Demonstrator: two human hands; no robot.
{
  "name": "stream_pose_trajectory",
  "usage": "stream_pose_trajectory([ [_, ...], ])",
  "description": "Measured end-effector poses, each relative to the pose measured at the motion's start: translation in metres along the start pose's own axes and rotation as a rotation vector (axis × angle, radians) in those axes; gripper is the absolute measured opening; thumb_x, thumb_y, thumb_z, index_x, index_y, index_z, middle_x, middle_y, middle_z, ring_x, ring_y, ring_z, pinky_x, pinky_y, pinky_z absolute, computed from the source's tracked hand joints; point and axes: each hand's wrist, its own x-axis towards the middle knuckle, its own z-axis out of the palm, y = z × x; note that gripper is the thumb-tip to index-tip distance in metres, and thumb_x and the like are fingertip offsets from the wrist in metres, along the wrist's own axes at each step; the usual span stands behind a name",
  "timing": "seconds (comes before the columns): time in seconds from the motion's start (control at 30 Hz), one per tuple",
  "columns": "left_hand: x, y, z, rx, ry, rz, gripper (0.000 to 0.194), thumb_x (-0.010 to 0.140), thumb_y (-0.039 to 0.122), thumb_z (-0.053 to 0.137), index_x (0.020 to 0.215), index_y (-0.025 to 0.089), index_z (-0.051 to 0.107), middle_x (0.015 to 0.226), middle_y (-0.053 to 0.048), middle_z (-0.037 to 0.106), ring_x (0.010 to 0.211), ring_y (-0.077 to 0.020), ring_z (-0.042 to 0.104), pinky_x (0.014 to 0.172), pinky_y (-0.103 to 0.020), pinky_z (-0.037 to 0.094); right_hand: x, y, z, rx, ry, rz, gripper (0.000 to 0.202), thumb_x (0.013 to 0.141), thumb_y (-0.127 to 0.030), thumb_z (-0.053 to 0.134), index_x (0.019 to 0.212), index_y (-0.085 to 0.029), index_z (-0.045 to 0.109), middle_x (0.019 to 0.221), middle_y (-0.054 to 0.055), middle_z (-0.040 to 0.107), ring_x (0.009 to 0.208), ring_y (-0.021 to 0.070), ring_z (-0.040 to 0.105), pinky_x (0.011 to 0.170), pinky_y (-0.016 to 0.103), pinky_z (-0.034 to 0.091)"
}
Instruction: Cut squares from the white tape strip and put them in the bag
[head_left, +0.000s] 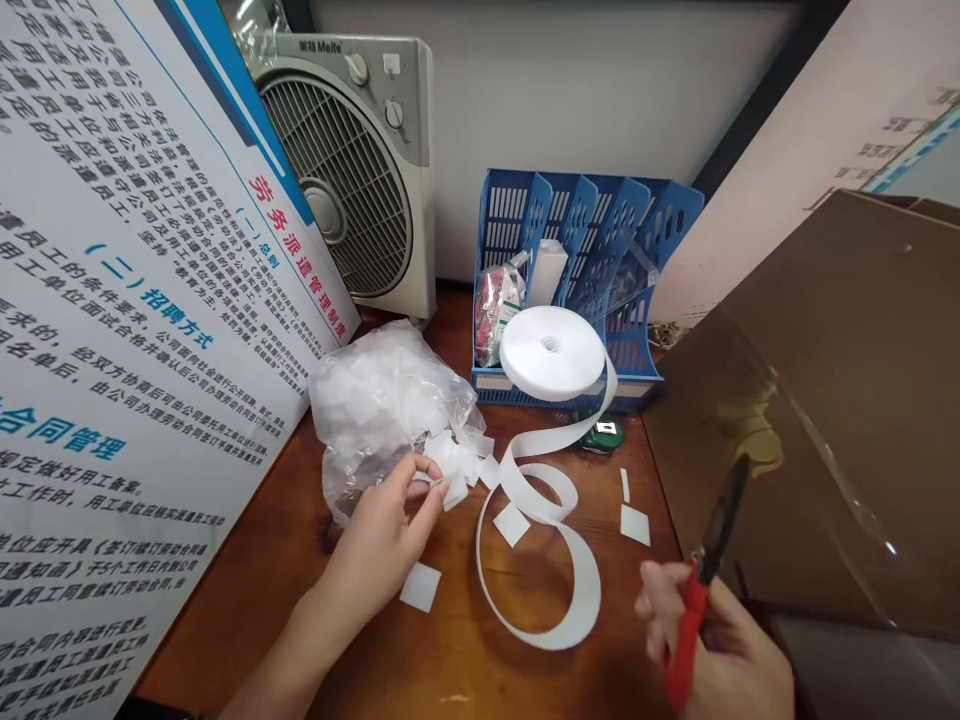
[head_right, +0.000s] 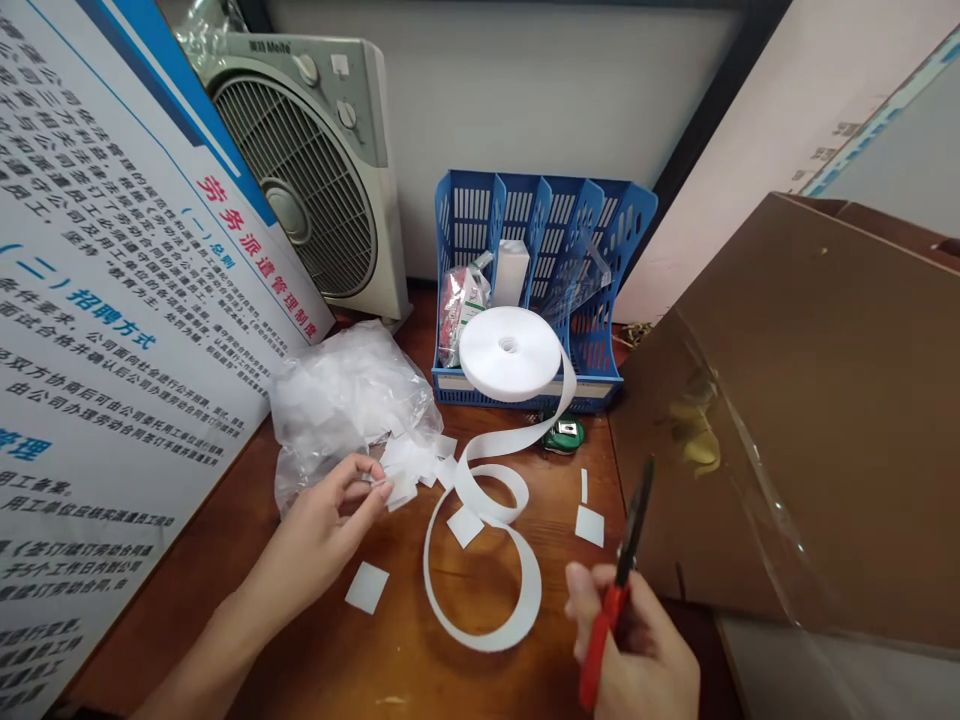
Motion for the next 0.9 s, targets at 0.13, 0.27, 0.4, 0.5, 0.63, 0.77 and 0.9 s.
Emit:
stream_pose_trajectory([
  [0.13, 0.016, 0.01, -0.005, 0.128, 0.046, 0.07, 0.015, 0.1, 0.036, 0.046, 0.093, 0.024, 0.051, 0.083, 0.0, 0.068, 0.072, -0.019, 0.064, 0.064, -0.025, 0.04, 0.027, -0.006, 0.015, -0.055, -0.07, -0.087, 0.043, 0.07, -0.053, 0.083, 0.091, -0.017, 0.071, 0.061, 0.001, 0.063, 0.044, 0.0133, 0.047, 0.04, 0.024, 0.041],
  [0.27, 0.024, 0.01, -0.004, 0.164, 0.034, 0.091, 0.016, 0.1, 0.035, 0.046, 0.091, 0.023, 0.054, 0.091, -0.003, 0.07, 0.101, -0.0262, 0.067, 0.08, -0.03, 0.044, 0.03, -0.002, 0.029, -0.073, -0.235, -0.097, 0.046, 0.073, -0.06, 0.078, 0.089, -0.017, 0.073, 0.065, 0.003, 0.065, 0.054, 0.018, 0.055, 0.051, 0.027, 0.048],
  [0.4, 0.029, 0.007, -0.004, 0.192, 0.017, 0.087, 0.016, 0.101, 0.035, 0.045, 0.096, 0.023, 0.054, 0.093, -0.005, 0.07, 0.095, -0.0269, 0.068, 0.083, -0.035, 0.045, 0.028, 0.0, 0.034, -0.095, -0.365, -0.091, 0.043, 0.074, -0.059, 0.078, 0.072, -0.019, 0.062, 0.065, 0.0, 0.061, 0.064, 0.0176, 0.056, 0.061, 0.026, 0.048],
  [0.5, 0.031, 0.008, -0.005, 0.228, 0.03, 0.125, 0.013, 0.099, 0.031, 0.047, 0.098, 0.023, 0.057, 0.1, -0.005, 0.07, 0.097, -0.0259, 0.066, 0.086, -0.036, 0.045, 0.025, 0.0, 0.033, -0.067, -0.438, -0.018, 0.045, 0.076, -0.06, 0.076, 0.068, -0.021, 0.055, 0.058, -0.004, 0.052, 0.05, 0.0119, 0.043, 0.048, 0.023, 0.038],
  [0.63, 0.023, 0.016, -0.005, 0.143, 0.034, 0.18, 0.012, 0.097, 0.031, 0.053, 0.094, 0.022, 0.061, 0.097, -0.003, 0.067, 0.091, -0.0218, 0.062, 0.084, -0.032, 0.044, 0.019, -0.002, 0.027, -0.007, -0.462, 0.022, 0.043, 0.08, -0.061, 0.071, 0.076, -0.021, 0.055, 0.068, -0.002, 0.056, 0.05, 0.0101, 0.039, 0.044, 0.022, 0.031],
  [0.77, 0.005, 0.017, 0.003, -0.228, -0.205, 0.026, 0.019, 0.092, 0.038, 0.064, 0.088, 0.02, 0.061, 0.078, 0.001, 0.059, 0.073, -0.015, 0.055, 0.067, -0.024, 0.041, 0.012, -0.005, 0.02, -0.028, -0.485, -0.027, 0.038, 0.082, -0.054, 0.071, 0.082, -0.021, 0.052, 0.086, 0.003, 0.064, 0.062, 0.0133, 0.048, 0.05, 0.023, 0.034],
  [0.9, -0.012, 0.011, 0.015, -0.628, -0.428, -0.11, 0.022, 0.083, 0.035, 0.077, 0.082, 0.018, 0.063, 0.09, -0.002, 0.061, 0.081, -0.0146, 0.058, 0.069, -0.022, 0.043, 0.006, -0.014, 0.02, -0.056, -0.49, -0.091, 0.037, 0.076, -0.049, 0.078, 0.083, -0.022, 0.053, 0.092, 0.006, 0.068, 0.07, 0.0171, 0.053, 0.057, 0.026, 0.037],
])
